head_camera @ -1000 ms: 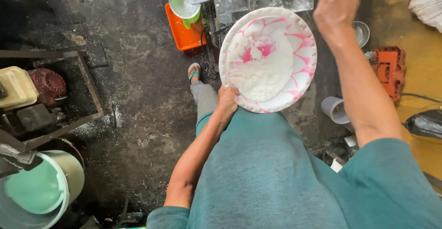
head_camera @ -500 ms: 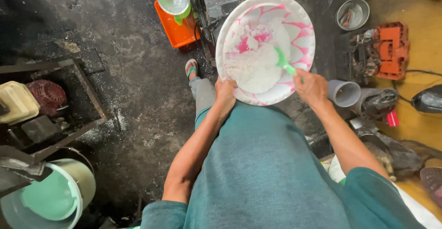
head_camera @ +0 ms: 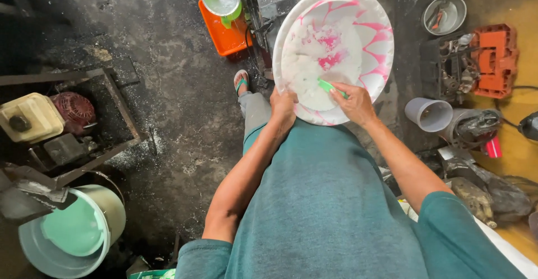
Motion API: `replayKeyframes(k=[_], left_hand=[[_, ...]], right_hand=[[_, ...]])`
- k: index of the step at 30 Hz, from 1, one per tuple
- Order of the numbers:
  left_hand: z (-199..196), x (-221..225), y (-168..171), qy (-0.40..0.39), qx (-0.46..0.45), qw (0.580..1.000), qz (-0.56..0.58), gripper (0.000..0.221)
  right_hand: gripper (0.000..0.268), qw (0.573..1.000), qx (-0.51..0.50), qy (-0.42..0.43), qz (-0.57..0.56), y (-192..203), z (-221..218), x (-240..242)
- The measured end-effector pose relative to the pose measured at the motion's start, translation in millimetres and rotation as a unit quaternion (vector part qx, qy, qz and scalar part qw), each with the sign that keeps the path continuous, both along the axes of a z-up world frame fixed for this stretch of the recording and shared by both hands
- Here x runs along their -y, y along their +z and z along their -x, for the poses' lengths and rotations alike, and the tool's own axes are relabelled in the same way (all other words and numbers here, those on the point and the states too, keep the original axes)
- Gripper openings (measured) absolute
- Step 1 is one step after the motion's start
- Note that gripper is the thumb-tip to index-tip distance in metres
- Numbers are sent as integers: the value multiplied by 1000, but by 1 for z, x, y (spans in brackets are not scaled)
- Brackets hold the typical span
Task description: Scooping and stirring white powder in a bowl and feeding it into a processing machine.
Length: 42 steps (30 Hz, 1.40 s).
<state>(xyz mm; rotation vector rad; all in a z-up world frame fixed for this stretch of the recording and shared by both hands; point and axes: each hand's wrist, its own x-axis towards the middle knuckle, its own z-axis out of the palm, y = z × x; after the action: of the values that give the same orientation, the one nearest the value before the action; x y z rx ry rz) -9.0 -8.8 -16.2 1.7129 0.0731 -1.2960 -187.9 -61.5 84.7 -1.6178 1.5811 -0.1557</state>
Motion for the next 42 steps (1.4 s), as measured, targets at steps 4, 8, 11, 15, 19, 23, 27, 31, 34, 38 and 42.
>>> replayKeyframes(k=[4,8,11,15,19,23,27,31,34,38,42], left_hand=[[-3,-1,7,9,-8,1000,11,93],[-4,-5,-8,46,-34,998,21,95],[-12,-8,7,60,-46,997,25,94],[-11,-12,-9,79,-65,994,27,95],[-10,-21,-33,84,-72,994,22,94],[-7,-21,-26,100,-80,991,33,94],[-15,-6,21,91,-98,990,-48,64],[-14,-5,28,79,-92,992,-43,63],[-17,-1,46,66,-93,992,-55,68],[-20,-1,59,35,-92,993,-70,70],[-23,2,59,40,-96,993,-63,78]], right_hand=[[27,996,91,5,2,3,13,10],[27,995,102,14,13,11,31,18],[27,993,115,20,16,17,41,27],[24,994,110,12,2,34,53,39],[23,995,102,8,6,57,63,55],[21,993,115,14,19,78,80,95],[24,998,51,22,-8,144,36,152],[12,938,-197,176,226,62,19,222],[20,847,-314,254,345,8,-3,247],[30,773,-350,227,477,36,-3,235],[29,825,-259,204,458,104,41,179]])
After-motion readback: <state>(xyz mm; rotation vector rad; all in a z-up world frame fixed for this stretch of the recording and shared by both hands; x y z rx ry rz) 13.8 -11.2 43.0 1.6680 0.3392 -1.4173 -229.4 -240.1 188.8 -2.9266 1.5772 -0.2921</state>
